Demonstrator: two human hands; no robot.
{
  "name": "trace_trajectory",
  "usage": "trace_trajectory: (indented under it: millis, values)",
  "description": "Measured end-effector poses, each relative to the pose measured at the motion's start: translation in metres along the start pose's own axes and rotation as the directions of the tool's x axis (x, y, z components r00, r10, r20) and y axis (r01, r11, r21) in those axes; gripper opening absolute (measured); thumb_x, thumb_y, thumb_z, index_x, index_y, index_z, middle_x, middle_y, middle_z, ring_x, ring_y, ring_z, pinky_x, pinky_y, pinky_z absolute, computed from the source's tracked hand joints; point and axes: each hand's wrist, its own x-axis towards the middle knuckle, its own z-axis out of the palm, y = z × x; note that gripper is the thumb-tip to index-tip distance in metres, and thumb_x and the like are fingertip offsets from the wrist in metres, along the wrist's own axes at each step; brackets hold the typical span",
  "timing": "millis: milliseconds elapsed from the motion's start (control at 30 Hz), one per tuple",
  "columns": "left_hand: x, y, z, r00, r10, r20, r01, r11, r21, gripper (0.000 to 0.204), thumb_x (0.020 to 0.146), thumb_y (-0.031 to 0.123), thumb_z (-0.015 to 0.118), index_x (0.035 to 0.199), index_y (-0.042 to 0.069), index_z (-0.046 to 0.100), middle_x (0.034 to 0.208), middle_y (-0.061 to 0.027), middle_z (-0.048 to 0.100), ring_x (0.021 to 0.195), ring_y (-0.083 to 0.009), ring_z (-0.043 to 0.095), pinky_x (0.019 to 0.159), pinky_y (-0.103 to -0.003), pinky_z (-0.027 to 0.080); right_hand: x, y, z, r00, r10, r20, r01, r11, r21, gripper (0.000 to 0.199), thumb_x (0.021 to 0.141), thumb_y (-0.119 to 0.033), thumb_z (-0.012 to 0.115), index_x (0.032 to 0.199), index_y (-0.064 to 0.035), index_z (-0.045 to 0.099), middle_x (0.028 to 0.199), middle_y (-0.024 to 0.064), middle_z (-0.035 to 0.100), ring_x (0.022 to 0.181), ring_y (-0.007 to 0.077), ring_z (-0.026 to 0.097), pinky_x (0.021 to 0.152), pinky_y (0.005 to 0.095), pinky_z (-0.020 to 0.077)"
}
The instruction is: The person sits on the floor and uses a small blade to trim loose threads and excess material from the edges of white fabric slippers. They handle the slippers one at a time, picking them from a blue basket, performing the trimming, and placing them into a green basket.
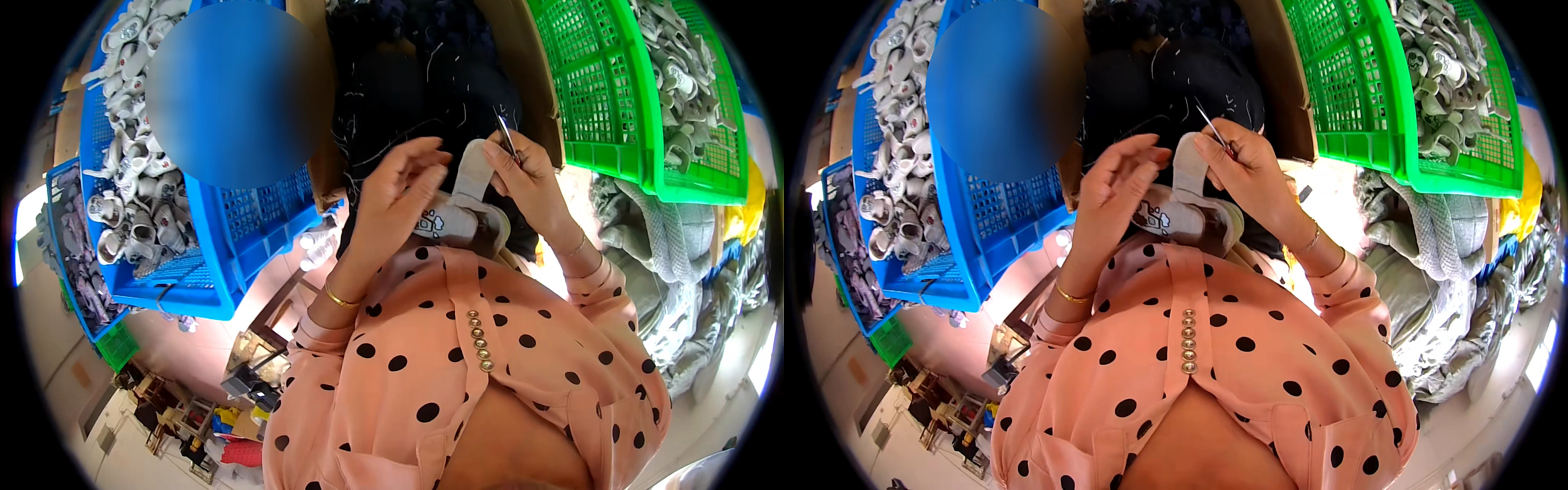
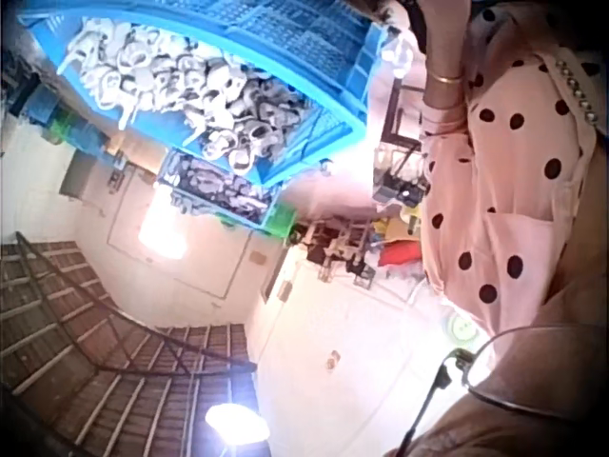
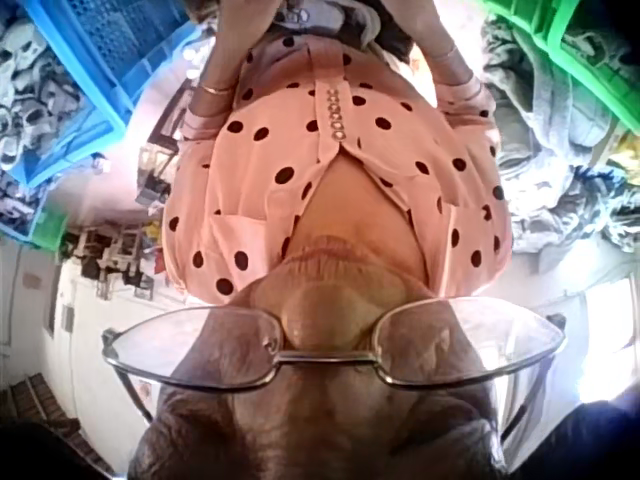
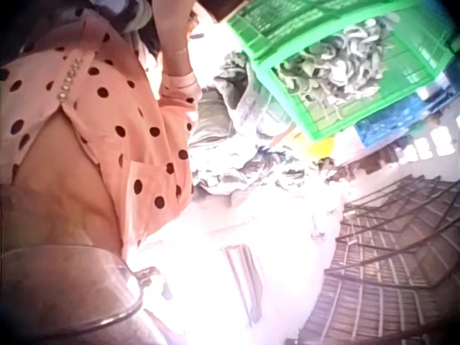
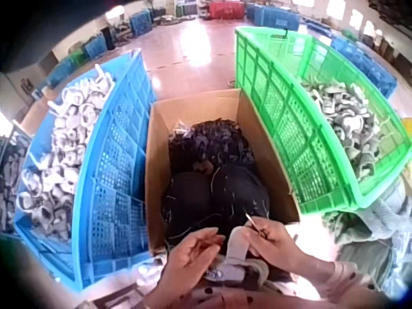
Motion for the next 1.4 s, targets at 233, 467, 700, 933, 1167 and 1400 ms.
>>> trace_trajectory:
  millis: [233, 467, 700, 933, 1167, 1400]
  values:
    - [-0.002, -0.014, 0.008, 0.993, -0.061, 0.101, 0.061, 0.998, 0.004, 0.02, 0.092, 0.009, 0.065, 0.109, -0.001, 0.065, 0.085, -0.0028, 0.068, 0.075, -0.0042, 0.06, 0.067, -0.019, 0.05, 0.001, 0.002, -0.008, 0.911, -0.403, 0.083, 0.349, 0.652, -0.673, 0.027, 0.093, -0.029, 0.064, 0.091, -0.0033, 0.053, 0.062, 0.0062, 0.054, 0.05, 0.0166, 0.056, 0.048, 0.0262, 0.042]
    - [-0.003, -0.009, 0.01, 0.997, -0.048, 0.063, 0.052, 0.996, -0.072, 0.023, 0.092, 0.01, 0.065, 0.113, 0.0, 0.066, 0.08, -0.0007, 0.068, 0.071, -0.0013, 0.058, 0.064, -0.017, 0.048, -0.009, -0.029, -0.015, 0.859, -0.434, 0.274, 0.288, -0.033, -0.957, 0.042, 0.084, -0.048, 0.066, 0.075, -0.0102, 0.049, 0.056, 0.0029, 0.052, 0.046, 0.0206, 0.053, 0.042, 0.0315, 0.0411]
    - [-0.006, -0.007, 0.012, 0.998, -0.057, 0.027, 0.059, 0.995, -0.086, 0.024, 0.09, 0.009, 0.067, 0.113, 0.001, 0.067, 0.076, 0.0015, 0.065, 0.062, 0.0008, 0.054, 0.052, -0.013, 0.04, -0.011, -0.038, -0.01, 0.824, -0.462, 0.328, 0.267, -0.193, -0.944, 0.043, 0.081, -0.046, 0.069, 0.068, -0.0125, 0.046, 0.052, 0.0012, 0.045, 0.044, 0.0177, 0.049, 0.04, 0.0293, 0.0383]
    - [-0.007, -0.011, 0.008, 0.998, -0.042, 0.04, 0.044, 0.997, -0.056, 0.025, 0.09, 0.011, 0.068, 0.113, 0.0, 0.068, 0.077, -0.001, 0.067, 0.069, -0.0018, 0.057, 0.061, -0.017, 0.046, -0.009, -0.037, -0.01, 0.814, -0.467, 0.344, 0.289, -0.186, -0.939, 0.042, 0.08, -0.046, 0.07, 0.068, -0.012, 0.047, 0.053, 0.0016, 0.046, 0.044, 0.0184, 0.049, 0.041, 0.0297, 0.0383]
    - [-0.005, -0.024, 0.007, 0.991, 0.052, 0.121, -0.069, 0.987, 0.142, 0.026, 0.089, 0.012, 0.069, 0.112, 0.001, 0.069, 0.078, -0.0029, 0.067, 0.069, -0.0038, 0.058, 0.062, -0.018, 0.047, 0.003, -0.013, -0.006, 0.846, -0.502, 0.179, 0.39, 0.354, -0.85, 0.037, 0.088, -0.04, 0.066, 0.075, -0.0088, 0.051, 0.053, 0.0036, 0.047, 0.044, 0.02, 0.048, 0.042, 0.031, 0.0368]
    - [-0.009, -0.012, 0.003, 0.991, -0.127, 0.036, 0.129, 0.99, -0.059, 0.02, 0.09, 0.01, 0.066, 0.106, -0.001, 0.069, 0.081, -0.0054, 0.071, 0.071, -0.0046, 0.062, 0.065, -0.019, 0.05, -0.001, -0.027, -0.016, 0.935, -0.354, -0.005, 0.255, 0.685, -0.683, 0.038, 0.088, -0.039, 0.067, 0.074, -0.007, 0.051, 0.054, 0.0063, 0.05, 0.045, 0.0229, 0.051, 0.043, 0.0312, 0.0386]
